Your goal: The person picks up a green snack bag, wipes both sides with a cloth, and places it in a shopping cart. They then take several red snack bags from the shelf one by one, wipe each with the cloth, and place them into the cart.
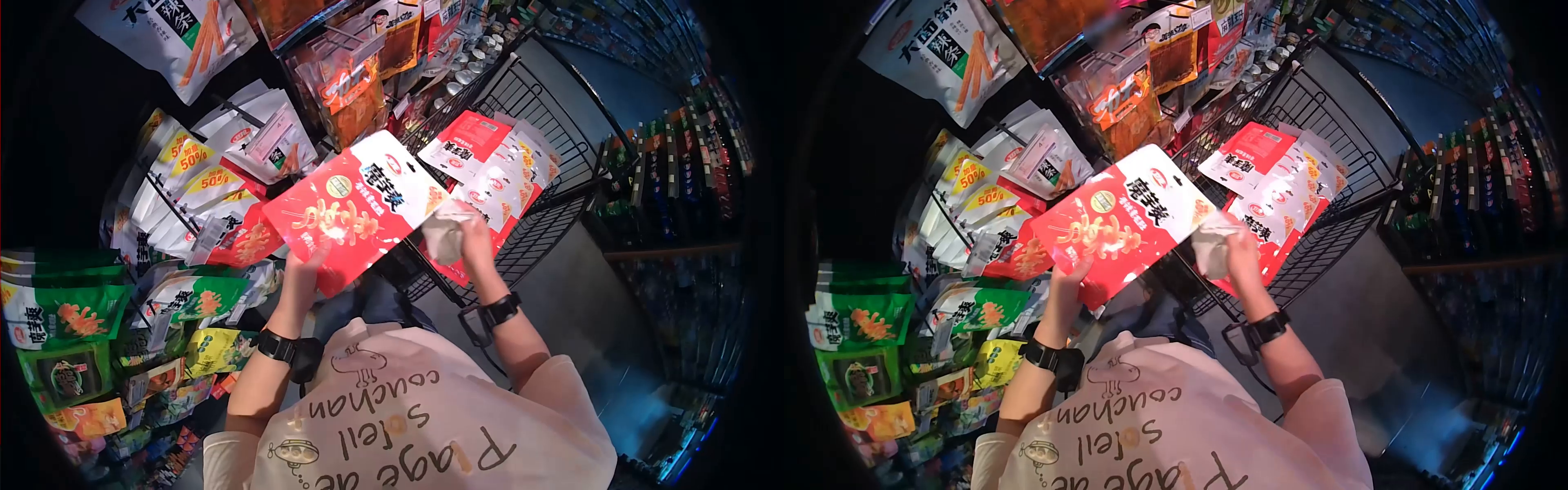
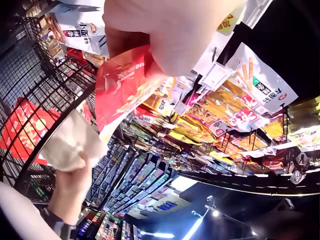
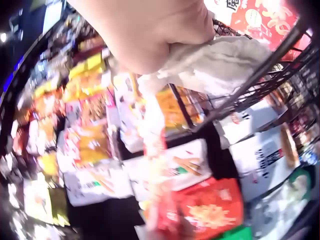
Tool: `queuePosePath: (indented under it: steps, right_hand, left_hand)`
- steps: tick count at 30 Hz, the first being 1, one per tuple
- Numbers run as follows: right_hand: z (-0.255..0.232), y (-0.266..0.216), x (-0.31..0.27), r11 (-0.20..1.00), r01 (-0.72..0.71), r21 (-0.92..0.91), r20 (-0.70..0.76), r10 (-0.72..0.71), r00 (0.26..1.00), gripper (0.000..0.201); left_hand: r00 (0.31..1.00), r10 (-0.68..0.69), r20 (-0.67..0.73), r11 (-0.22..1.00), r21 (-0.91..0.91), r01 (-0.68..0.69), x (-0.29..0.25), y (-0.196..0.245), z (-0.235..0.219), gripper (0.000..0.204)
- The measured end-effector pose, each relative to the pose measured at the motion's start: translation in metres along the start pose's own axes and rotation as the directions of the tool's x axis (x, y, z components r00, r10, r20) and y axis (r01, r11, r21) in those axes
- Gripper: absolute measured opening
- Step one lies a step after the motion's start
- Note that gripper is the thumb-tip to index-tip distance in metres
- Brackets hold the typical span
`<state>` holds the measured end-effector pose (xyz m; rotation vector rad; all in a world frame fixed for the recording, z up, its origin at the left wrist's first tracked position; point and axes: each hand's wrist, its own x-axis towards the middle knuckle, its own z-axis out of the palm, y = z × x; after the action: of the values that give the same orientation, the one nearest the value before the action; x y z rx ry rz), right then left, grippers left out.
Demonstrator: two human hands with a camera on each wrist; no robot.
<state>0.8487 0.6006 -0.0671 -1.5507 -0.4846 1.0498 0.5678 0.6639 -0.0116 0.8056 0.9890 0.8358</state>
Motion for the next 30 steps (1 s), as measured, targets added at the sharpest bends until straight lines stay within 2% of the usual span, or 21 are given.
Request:
queuePosePath:
  steps: [2,3,4,5,6,7,9,10,12,14,15,16,18,20,21,22,24,26,28,29,30]
  right_hand:
    - [-0.012,-0.036,-0.006,0.979,0.202,0.035,-0.071,-0.199,0.977,0.040]
    - [-0.008,-0.046,-0.010,0.980,0.196,0.036,-0.075,-0.193,0.978,0.040]
    - [-0.001,-0.054,-0.013,0.969,0.212,-0.131,0.011,-0.212,0.977,0.042]
    - [0.006,-0.057,-0.014,0.927,0.236,-0.292,0.100,-0.215,0.971,0.045]
    - [0.015,-0.036,0.002,0.757,0.548,-0.355,0.242,-0.492,0.836,0.046]
    - [0.027,-0.019,0.008,0.600,0.640,-0.479,0.342,-0.544,0.766,0.048]
    - [0.048,0.019,0.014,0.684,0.539,-0.491,0.484,-0.301,0.822,0.045]
    - [0.065,0.030,0.013,0.632,0.585,-0.509,0.501,-0.335,0.798,0.042]
    - [0.086,0.035,0.009,0.769,0.438,-0.465,0.417,-0.246,0.875,0.042]
    - [0.102,0.023,0.002,0.511,0.725,-0.461,0.550,-0.477,0.686,0.040]
    - [0.111,0.017,-0.010,0.430,0.793,-0.431,0.663,-0.446,0.602,0.041]
    - [0.119,0.016,-0.022,0.443,0.831,-0.338,0.743,-0.416,0.524,0.042]
    - [0.120,0.019,-0.038,0.454,0.842,-0.290,0.792,-0.381,0.478,0.044]
    - [0.104,0.014,-0.047,0.457,0.854,-0.250,0.831,-0.351,0.431,0.046]
    - [0.089,0.013,-0.053,0.469,0.856,-0.217,0.869,-0.308,0.388,0.047]
    - [0.073,0.011,-0.059,0.471,0.855,-0.219,0.869,-0.304,0.390,0.047]
    - [0.036,0.005,-0.063,0.486,0.839,-0.245,0.891,-0.229,0.393,0.048]
    - [0.000,0.016,-0.052,0.421,0.819,-0.390,0.802,-0.281,0.527,0.040]
    - [-0.031,0.027,-0.039,0.759,0.499,-0.418,0.493,-0.272,0.827,0.034]
    - [-0.050,0.030,-0.028,0.895,0.265,-0.360,0.276,-0.169,0.946,0.034]
    - [-0.061,0.029,-0.015,0.972,0.030,-0.233,0.062,-0.016,0.998,0.034]
  left_hand:
    - [0.997,-0.076,0.002,0.997,0.009,0.076,0.001,-0.012,0.000,0.037]
    - [0.982,-0.180,0.051,0.983,0.029,0.179,0.006,-0.029,-0.007,0.038]
    - [0.954,-0.283,0.098,0.959,0.054,0.279,0.008,-0.036,-0.008,0.040]
    - [0.964,-0.222,0.147,0.974,0.070,0.213,0.007,-0.044,-0.005,0.041]
    - [0.964,-0.223,0.147,0.974,0.073,0.214,0.009,-0.051,-0.005,0.041]
    - [0.953,-0.257,0.159,0.964,-0.035,0.265,0.011,-0.062,-0.008,0.036]
    - [0.942,-0.286,0.173,0.940,-0.140,0.311,0.013,-0.074,-0.009,0.032]
    - [0.954,-0.258,0.153,0.951,-0.131,0.279,0.013,-0.077,-0.008,0.032]
    - [0.965,-0.229,0.126,0.962,-0.125,0.244,0.012,-0.076,-0.009,0.031]
    - [0.960,-0.242,0.140,0.965,-0.069,0.254,0.010,-0.069,-0.010,0.036]
    - [0.960,-0.244,0.140,0.964,-0.069,0.255,0.012,-0.070,-0.012,0.036]
    - [0.956,-0.226,0.190,0.970,-0.052,0.239,0.014,-0.074,-0.016,0.036]
    - [0.949,-0.204,0.242,0.975,-0.032,0.218,0.017,-0.087,-0.021,0.036]
    - [0.985,-0.121,0.127,0.977,-0.162,0.141,0.017,-0.101,-0.028,0.034]
    - [0.956,-0.258,0.138,0.966,0.028,0.256,0.009,-0.073,-0.026,0.030]
    - [0.956,-0.260,0.138,0.965,0.025,0.260,0.008,-0.070,-0.022,0.030]
    - [0.987,-0.144,-0.070,0.981,-0.140,0.133,0.011,-0.068,-0.008,0.022]
    - [0.980,-0.161,-0.113,0.984,-0.094,0.151,0.001,-0.036,0.010,0.019]
    - [0.989,0.097,-0.112,0.846,0.532,-0.023,0.000,-0.030,0.012,0.018]
    - [0.850,0.507,0.146,0.574,0.678,-0.459,-0.004,-0.021,0.019,0.018]
    - [0.849,0.505,0.153,0.572,0.677,-0.462,-0.004,-0.015,0.020,0.018]
